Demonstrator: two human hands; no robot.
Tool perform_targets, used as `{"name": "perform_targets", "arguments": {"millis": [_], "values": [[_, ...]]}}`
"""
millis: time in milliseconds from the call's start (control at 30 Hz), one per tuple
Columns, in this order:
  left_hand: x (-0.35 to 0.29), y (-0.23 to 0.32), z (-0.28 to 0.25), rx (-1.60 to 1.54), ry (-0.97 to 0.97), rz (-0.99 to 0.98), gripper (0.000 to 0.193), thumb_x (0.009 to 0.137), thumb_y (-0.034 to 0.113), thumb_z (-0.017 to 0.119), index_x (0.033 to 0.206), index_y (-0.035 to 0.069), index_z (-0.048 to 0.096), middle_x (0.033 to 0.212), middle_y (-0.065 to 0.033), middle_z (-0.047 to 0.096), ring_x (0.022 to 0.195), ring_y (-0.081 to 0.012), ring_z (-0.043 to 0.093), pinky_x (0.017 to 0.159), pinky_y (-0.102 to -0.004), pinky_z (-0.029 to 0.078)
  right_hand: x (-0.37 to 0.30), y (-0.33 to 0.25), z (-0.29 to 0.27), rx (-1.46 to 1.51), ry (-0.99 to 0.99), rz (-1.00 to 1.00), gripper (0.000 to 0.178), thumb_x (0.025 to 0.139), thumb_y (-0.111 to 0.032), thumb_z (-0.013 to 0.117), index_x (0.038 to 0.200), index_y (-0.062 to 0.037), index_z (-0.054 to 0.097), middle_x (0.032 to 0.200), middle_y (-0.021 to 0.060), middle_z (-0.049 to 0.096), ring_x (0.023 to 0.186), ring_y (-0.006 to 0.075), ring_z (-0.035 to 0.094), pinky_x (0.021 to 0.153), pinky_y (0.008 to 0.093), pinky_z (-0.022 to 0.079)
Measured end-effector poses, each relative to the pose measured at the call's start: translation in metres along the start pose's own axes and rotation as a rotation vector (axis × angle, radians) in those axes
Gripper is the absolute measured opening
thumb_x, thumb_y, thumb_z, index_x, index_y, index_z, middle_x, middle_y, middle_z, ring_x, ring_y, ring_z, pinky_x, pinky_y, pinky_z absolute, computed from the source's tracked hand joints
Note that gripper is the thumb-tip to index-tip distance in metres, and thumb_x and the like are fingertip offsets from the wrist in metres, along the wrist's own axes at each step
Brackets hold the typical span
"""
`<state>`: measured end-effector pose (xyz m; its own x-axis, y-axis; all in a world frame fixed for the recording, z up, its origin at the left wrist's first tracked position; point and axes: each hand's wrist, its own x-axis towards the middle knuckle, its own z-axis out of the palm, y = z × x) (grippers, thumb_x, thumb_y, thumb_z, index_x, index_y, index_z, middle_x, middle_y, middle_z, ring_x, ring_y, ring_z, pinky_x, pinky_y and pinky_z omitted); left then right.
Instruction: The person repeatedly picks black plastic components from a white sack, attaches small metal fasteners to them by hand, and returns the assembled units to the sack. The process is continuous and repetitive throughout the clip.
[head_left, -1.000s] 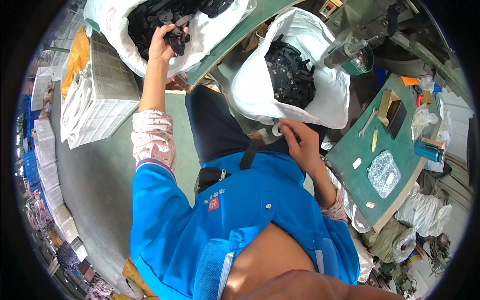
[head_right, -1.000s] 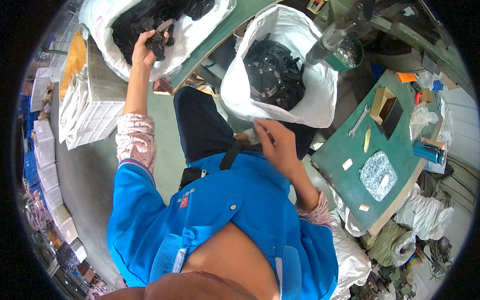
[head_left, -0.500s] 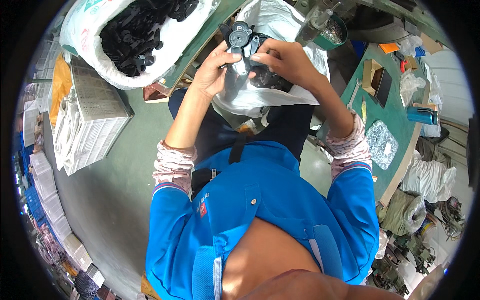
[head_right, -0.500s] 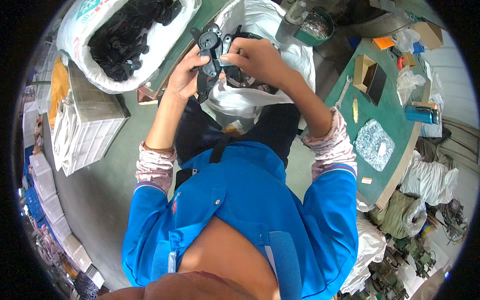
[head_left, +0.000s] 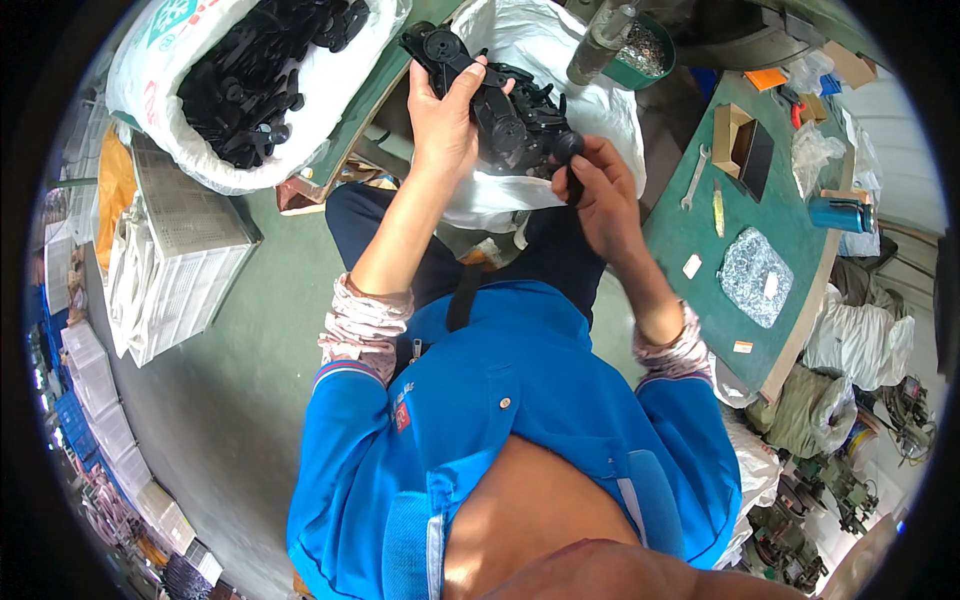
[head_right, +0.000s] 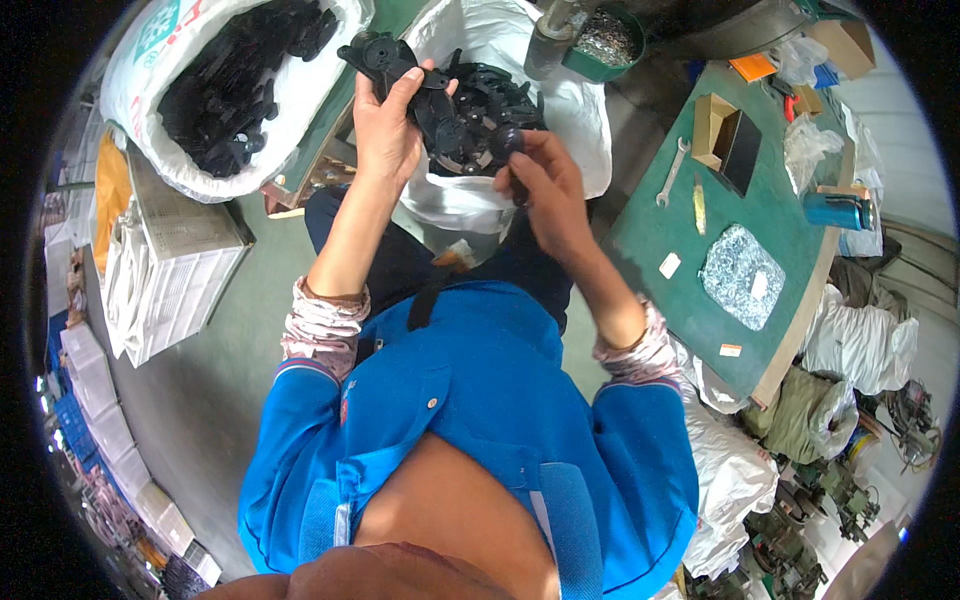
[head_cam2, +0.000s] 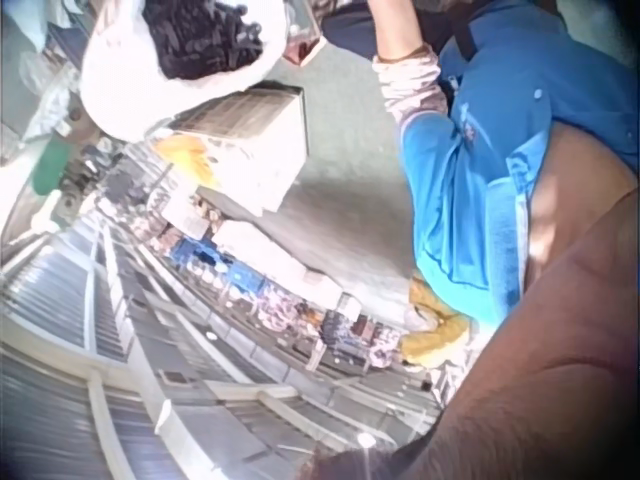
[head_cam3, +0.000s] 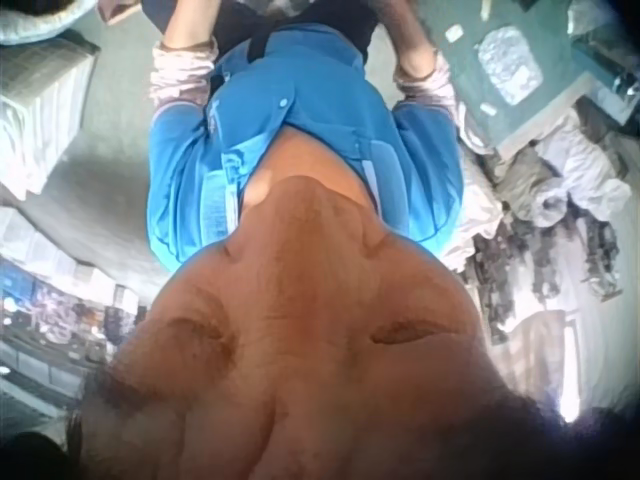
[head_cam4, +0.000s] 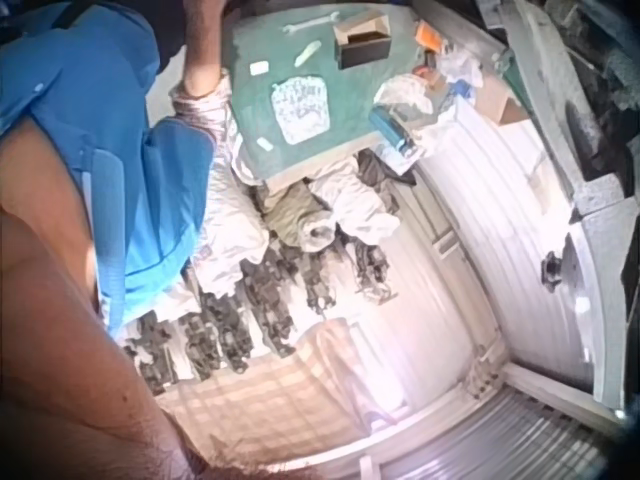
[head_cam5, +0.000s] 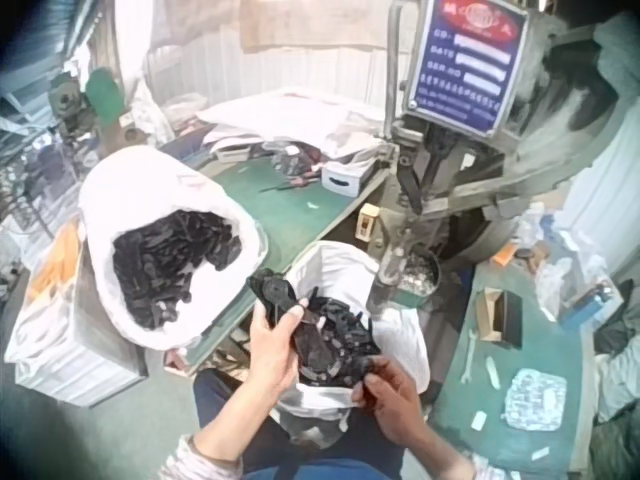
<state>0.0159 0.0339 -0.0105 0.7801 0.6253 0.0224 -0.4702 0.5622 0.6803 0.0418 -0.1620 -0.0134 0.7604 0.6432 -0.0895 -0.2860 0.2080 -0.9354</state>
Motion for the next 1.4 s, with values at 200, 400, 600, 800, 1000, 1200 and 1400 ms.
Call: {"name": "perform_targets", "arguments": {"millis": [200,400,600,800,1000,1200,1400], "values": [[-0.018,-0.011,0.027,-0.013,-0.015,0.093,0.030,0.090,-0.004,0.058,0.115,0.007,0.045,0.109,-0.0087,0.053,0.106,-0.0227,0.060,0.088,-0.0527,0.058,0.001,0.016,0.026,0.067,0.149,-0.018,0.022,0.100,-0.018,0.052,0.109,0.0004,0.060,0.076,0.0050,0.061,0.067,0.0106,0.054,0.063,0.0241,0.042],[-0.024,-0.012,0.021,0.013,0.002,0.016,0.038,0.091,-0.002,0.059,0.124,0.008,0.044,0.114,-0.0110,0.054,0.114,-0.0252,0.059,0.084,-0.0437,0.060,0.024,-0.007,-0.003,-0.140,0.213,-0.078,0.024,0.097,-0.019,0.057,0.109,0.0006,0.063,0.082,0.0087,0.070,0.061,0.0078,0.057,0.056,0.0203,0.045],[-0.032,-0.016,0.022,0.021,-0.037,0.002,0.040,0.090,-0.005,0.057,0.126,0.007,0.042,0.117,-0.0125,0.053,0.116,-0.0289,0.058,0.090,-0.0497,0.057,0.030,-0.023,-0.006,-0.092,0.257,-0.058,0.028,0.095,-0.015,0.060,0.117,0.0030,0.063,0.096,0.0118,0.070,0.078,0.0141,0.067,0.063,0.0233,0.049],[-0.030,0.005,0.014,-0.200,-0.110,-0.157,0.040,0.089,-0.005,0.056,0.125,0.008,0.043,0.111,-0.0121,0.055,0.113,-0.0280,0.058,0.093,-0.0575,0.054,0.063,-0.080,-0.033,-0.207,0.293,-0.215,0.028,0.092,-0.011,0.063,0.117,0.0010,0.064,0.104,0.0099,0.068,0.088,0.0183,0.069,0.064,0.0234,0.053],[-0.024,0.011,0.015,-0.211,-0.132,-0.216,0.032,0.091,-0.003,0.054,0.120,0.005,0.043,0.106,-0.0129,0.058,0.109,-0.0288,0.061,0.093,-0.0575,0.054,0.108,-0.158,-0.003,-0.273,0.205,-0.241,0.024,0.092,-0.007,0.058,0.112,0.0068,0.060,0.078,0.0123,0.068,0.054,0.0140,0.060,0.051,0.0239,0.048],[-0.016,0.006,0.020,-0.220,-0.195,-0.267,0.031,0.093,0.001,0.054,0.122,0.003,0.042,0.115,-0.0148,0.055,0.117,-0.0344,0.056,0.099,-0.0595,0.048,0.127,-0.172,-0.015,-0.433,0.118,-0.031,0.020,0.096,-0.013,0.054,0.094,0.0051,0.062,0.069,0.0085,0.065,0.040,0.0110,0.051,0.036,0.0247,0.039],[-0.014,0.004,0.017,-0.207,-0.183,-0.243,0.031,0.094,0.003,0.053,0.124,0.003,0.041,0.116,-0.0169,0.057,0.117,-0.0344,0.057,0.100,-0.0569,0.048,0.075,-0.109,-0.024,-0.435,-0.002,0.000,0.056,0.092,-0.013,0.064,0.140,0.0012,0.040,0.102,0.0155,0.069,0.085,0.0202,0.070,0.067,0.0273,0.055]]}}
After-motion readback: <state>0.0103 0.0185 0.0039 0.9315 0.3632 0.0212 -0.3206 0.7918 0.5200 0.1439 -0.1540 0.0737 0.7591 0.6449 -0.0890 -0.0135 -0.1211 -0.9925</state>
